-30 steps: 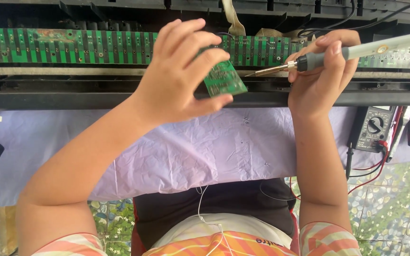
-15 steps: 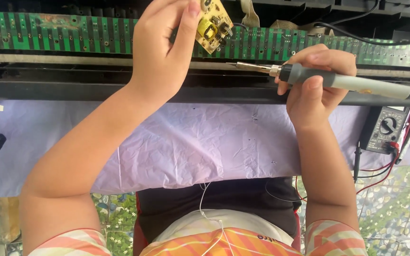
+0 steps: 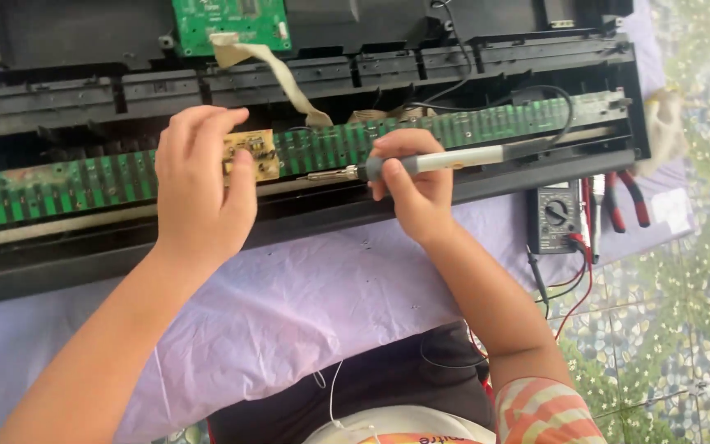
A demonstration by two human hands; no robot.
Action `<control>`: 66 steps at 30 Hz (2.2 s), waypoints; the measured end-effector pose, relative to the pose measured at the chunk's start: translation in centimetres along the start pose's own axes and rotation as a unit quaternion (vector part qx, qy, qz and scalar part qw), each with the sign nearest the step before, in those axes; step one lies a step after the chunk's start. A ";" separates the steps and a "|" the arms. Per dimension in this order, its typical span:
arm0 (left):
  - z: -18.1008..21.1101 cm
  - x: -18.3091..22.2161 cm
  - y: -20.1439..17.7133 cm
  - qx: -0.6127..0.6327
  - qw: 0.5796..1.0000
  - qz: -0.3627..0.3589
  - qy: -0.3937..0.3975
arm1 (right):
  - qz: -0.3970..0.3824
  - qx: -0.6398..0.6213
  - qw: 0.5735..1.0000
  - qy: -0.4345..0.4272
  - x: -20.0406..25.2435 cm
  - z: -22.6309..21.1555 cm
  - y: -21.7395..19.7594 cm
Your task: Soldering components on a yellow circuit board inside an electronic keyboard during a repair.
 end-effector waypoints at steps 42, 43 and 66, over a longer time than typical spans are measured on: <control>-0.8 0.2 1.2 -0.035 0.986 -0.123 0.110 | -0.054 0.117 0.992 -0.008 0.0 -0.2 1.0; -0.8 0.1 1.2 -0.037 0.986 -0.122 0.109 | -0.055 0.115 0.992 -0.009 -0.3 -0.6 1.1; 0.2 0.7 -0.1 -0.007 0.980 -0.068 0.185 | -0.131 0.180 0.975 -0.021 -0.5 -1.2 2.1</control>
Point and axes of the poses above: each hand's wrist, its own x-axis away from the middle knuckle, its own y-axis out of the palm, z = x × y, the point moved 9 cm from there along -x, towards the middle knuckle, and after that the axes turned 3 degrees about x, right-handed, at the moved point
